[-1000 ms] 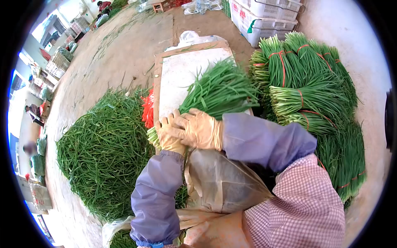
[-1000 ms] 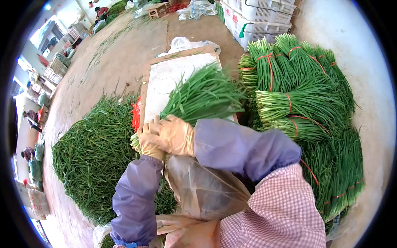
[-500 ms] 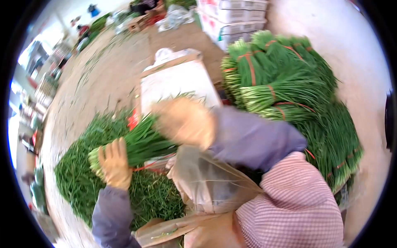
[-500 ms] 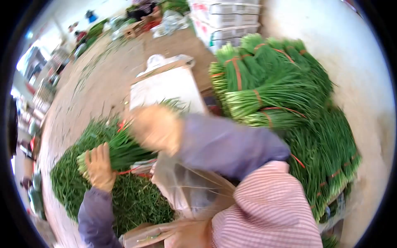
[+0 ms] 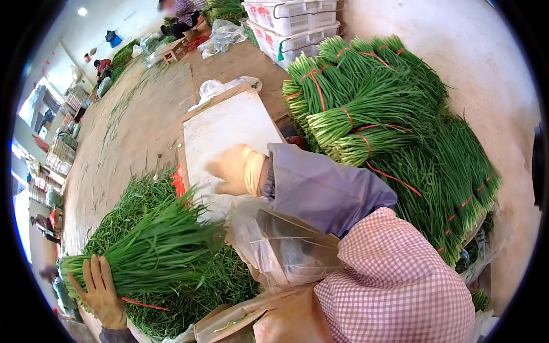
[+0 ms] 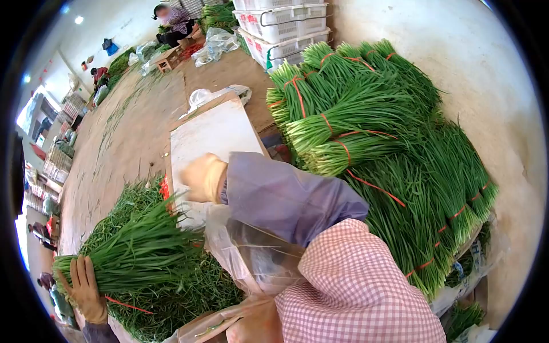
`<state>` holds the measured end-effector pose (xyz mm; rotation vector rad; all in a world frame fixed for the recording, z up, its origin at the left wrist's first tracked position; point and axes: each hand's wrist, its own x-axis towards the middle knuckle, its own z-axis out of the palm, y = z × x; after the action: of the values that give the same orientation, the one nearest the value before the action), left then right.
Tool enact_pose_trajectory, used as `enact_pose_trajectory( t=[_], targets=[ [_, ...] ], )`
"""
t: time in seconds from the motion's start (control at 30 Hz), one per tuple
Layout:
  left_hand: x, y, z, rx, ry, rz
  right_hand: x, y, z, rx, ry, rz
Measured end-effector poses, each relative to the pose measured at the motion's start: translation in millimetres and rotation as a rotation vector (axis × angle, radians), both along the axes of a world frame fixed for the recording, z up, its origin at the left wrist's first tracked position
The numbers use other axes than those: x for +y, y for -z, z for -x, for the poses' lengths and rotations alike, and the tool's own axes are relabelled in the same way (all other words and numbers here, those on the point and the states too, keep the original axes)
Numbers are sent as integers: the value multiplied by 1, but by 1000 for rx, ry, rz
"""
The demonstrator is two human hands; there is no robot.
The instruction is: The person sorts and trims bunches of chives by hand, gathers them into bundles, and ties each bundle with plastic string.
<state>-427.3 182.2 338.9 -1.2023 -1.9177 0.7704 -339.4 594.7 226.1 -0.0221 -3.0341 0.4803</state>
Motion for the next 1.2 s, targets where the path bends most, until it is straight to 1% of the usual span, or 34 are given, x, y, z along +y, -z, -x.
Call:
enact_pose_trajectory(
  t=[0.07,0.13,0.17,0.2,0.23,0.3,0.33,0.4,0.47,0.5,0.53,0.57,0.6,0.63,0.67,0.7,0.73,0.77,0.83,0.9,0.97,1.0,1.03,1.07,1.1,1.13,1.17,1.2],
  targets=[
    [3,-2,-9,32,31,41,-30,-43,-17,470,-174,844],
    [20,-4,-26,31,104,76,-83,-63,-20,676,-238,796],
    [30,-7,-38,31,139,92,-100,-75,-13,559,-377,606],
    [40,-9,-50,52,185,85,-120,-72,-8,458,-441,549],
    [47,-14,-62,76,211,91,-134,-70,-5,275,-534,541],
    [55,-25,-81,121,253,102,-141,-60,-16,-157,-648,1193],
    [57,-29,-89,109,189,68,-144,-59,-22,-143,-663,1316],
    [62,-25,-86,225,198,-54,-145,-58,-39,-103,-679,1573],
    [67,-31,-86,327,199,-186,-136,-57,-49,65,-545,1645],
    [68,-36,-83,344,226,-315,-128,-59,-53,136,-485,1671],
    [66,-40,-76,361,253,-443,-110,-69,-61,246,-416,1621],
    [62,-42,-76,319,230,-497,-85,-84,-71,355,-346,1568],
    [59,-43,-75,278,208,-552,-59,-103,-86,346,-214,1614],
    [55,-45,-75,239,186,-607,-30,-118,-96,479,-6,1385],
    [41,-38,-67,172,71,-577,5,-129,-97,642,-144,1239],
    [30,-28,-59,102,-39,-547,26,-147,-110,825,-122,1147],
    [25,-12,-53,-49,-25,-553,56,-161,-125,864,-144,921],
    [21,5,-48,-185,-127,-527,93,-173,-130,967,-207,635],
    [2,41,-41,-492,-212,-431,150,-191,-145,1042,-82,453],
    [6,70,-48,-764,-344,-432,175,-199,-161,900,158,118],
    [9,102,-54,-947,-395,-479,256,-172,-157,920,235,-756],
    [13,112,-60,-1028,-444,-461,273,-152,-155,717,270,-720],
    [11,129,-62,-1077,-465,-432,290,-124,-148,630,251,-726],
    [9,141,-66,-1134,-497,-398,306,-91,-145,564,168,-644],
    [9,154,-70,-1196,-522,-365,318,-46,-144,277,337,-571],
    [8,169,-75,-1227,-536,-355,316,-1,-145,182,341,-507],
    [4,180,-81,-1254,-560,-345,320,60,-147,-1,393,-438],
    [-2,189,-88,-1278,-604,-339,315,93,-152,-112,435,-448]
  ],
)
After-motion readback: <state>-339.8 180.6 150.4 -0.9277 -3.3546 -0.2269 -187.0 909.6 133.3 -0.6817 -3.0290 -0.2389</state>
